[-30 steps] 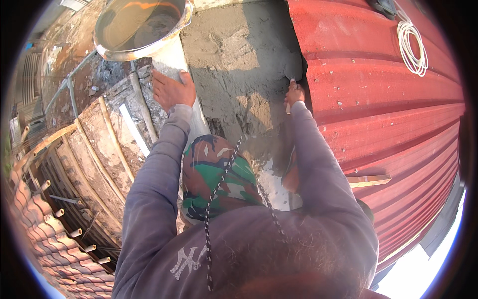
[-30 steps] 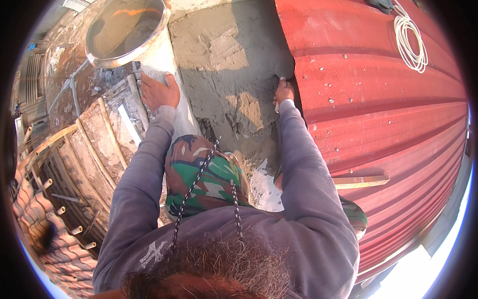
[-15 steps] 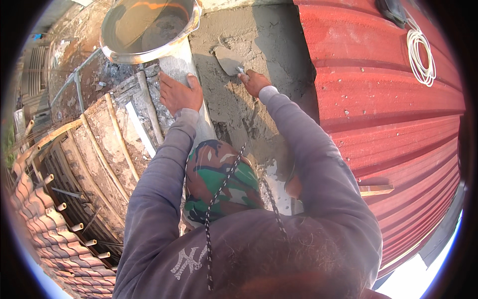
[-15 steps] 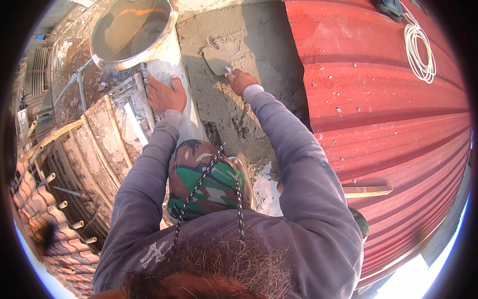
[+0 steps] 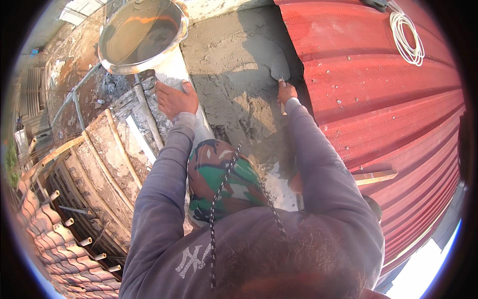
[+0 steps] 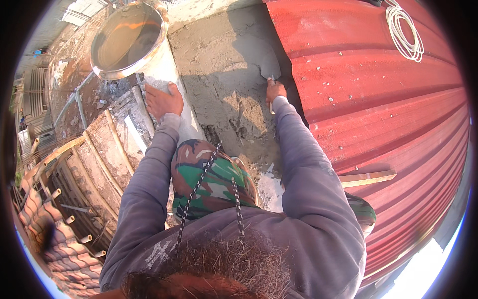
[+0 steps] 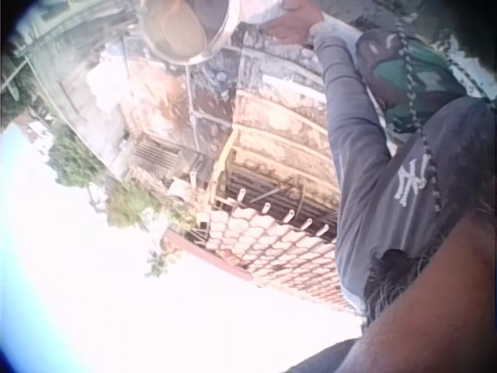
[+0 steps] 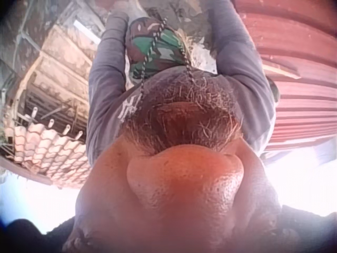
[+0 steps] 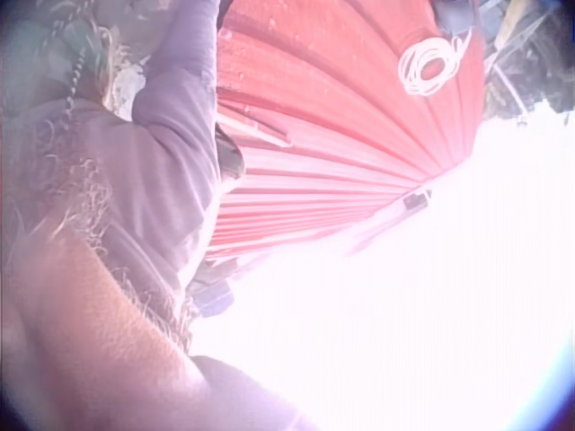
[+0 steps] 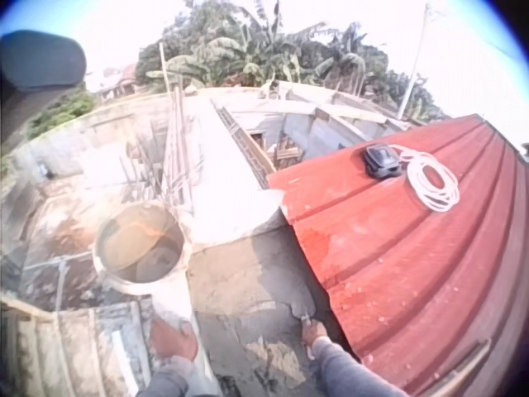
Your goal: The person applies wet cement to a roof ledge using a trowel from a bucket. They then use a wooden straight edge to level and smooth the surface of the cement along the length of the ledge.
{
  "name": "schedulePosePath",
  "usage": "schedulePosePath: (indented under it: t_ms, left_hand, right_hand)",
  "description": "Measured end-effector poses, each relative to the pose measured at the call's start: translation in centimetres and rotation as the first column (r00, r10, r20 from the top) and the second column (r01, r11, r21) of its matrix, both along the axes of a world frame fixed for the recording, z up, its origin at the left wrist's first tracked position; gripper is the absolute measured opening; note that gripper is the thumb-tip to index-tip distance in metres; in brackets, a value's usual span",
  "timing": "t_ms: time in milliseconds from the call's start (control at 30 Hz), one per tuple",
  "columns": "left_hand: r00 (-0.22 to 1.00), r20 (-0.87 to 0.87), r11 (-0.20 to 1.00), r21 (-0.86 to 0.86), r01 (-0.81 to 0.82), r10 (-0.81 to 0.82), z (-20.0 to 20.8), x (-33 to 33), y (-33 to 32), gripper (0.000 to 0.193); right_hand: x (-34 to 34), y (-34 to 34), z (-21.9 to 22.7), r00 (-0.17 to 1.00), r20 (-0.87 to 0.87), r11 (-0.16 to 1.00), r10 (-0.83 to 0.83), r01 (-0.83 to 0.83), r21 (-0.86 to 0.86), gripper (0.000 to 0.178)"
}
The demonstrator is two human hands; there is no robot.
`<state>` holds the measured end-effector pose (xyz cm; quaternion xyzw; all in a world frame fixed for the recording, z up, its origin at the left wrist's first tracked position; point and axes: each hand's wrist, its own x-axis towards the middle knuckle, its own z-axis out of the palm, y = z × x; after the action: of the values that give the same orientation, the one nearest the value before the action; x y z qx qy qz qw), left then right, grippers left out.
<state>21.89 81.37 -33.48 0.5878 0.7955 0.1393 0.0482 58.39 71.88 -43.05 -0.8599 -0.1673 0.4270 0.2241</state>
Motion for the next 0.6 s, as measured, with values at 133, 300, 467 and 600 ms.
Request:
schedulePosePath:
  t_ms: [133,300,467,600]
  left_hand:
    - [1.000,-0.019,0.999,0.038,0.011,-0.010,-0.8,-0.9,-0.2,0.095]
    - [1.000,-0.014,0.999,0.042,-0.007,0.007,-0.5,-0.3,0.4,0.097]
    - [1.000,-0.002,0.997,-0.080,-0.017,0.017,-0.1,-0.1,0.1,0.097]
    - [0.999,-0.022,0.994,-0.093,-0.049,0.047,0.2,0.9,0.4,0.098]
  right_hand:
    - [-5.3,-6.8,2.9,0.961,-0.193,0.975,-0.196,0.212,0.063,0.049]
    - [-9.7,-11.5,5.2,0.989,0.145,0.991,0.013,-0.032,0.131,0.055]
    - [-10.2,-13.0,7.3,0.946,0.183,0.957,0.268,-0.239,-0.166,0.063]
    - [-9.5,-14.9,9.5,0.931,0.133,0.929,0.339,-0.309,-0.204,0.060]
